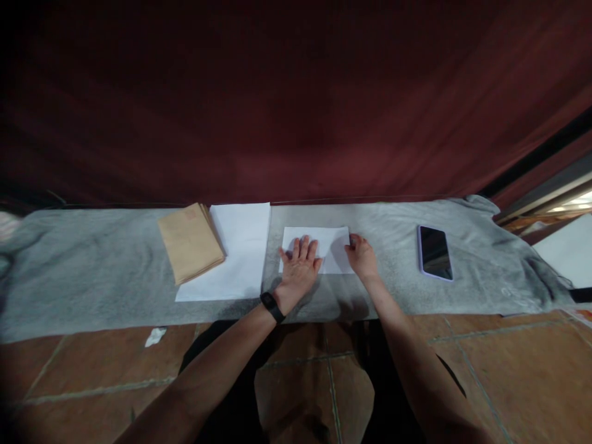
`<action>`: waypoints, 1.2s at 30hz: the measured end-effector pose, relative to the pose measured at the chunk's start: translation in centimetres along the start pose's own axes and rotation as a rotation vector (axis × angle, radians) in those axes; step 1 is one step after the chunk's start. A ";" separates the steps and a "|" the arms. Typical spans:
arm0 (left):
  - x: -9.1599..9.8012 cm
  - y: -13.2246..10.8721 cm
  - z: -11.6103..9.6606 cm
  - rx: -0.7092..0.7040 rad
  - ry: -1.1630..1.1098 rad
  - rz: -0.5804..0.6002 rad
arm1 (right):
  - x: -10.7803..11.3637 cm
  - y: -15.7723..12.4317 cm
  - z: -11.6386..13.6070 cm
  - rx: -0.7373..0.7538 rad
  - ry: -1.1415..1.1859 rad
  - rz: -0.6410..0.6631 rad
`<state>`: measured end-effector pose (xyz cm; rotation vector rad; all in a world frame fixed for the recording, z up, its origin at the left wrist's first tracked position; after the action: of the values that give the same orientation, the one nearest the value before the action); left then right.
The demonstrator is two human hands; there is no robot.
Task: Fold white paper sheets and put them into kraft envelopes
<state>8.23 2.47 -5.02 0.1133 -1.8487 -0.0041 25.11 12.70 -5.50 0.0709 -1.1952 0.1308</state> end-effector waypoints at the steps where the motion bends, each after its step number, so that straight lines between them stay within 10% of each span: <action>1: 0.0 0.0 -0.1 0.004 0.001 -0.005 | 0.0 0.3 0.0 0.004 0.022 0.001; 12: 0.0 0.8 -0.1 -0.113 0.014 -0.110 | 0.9 -1.4 2.2 0.223 -0.055 -0.303; 19: -0.5 2.2 1.1 -0.153 -0.008 -0.099 | -1.9 -3.8 6.3 0.496 -0.140 -0.163; 36: 1.1 1.9 3.9 0.002 0.088 -0.108 | -2.0 -3.3 2.2 0.342 -0.271 -0.206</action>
<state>4.05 4.10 -4.96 0.2115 -1.7532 -0.0718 22.83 9.01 -6.53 0.5239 -1.4178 0.1464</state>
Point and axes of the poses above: each hand's wrist, its own y-axis towards the middle knuckle, its own x-axis out of the back of the hand, z = x × y, the point moved 4 cm from there along y, towards the middle knuckle, and after that the axes turned 4 degrees about -y, right-handed, at the moved point
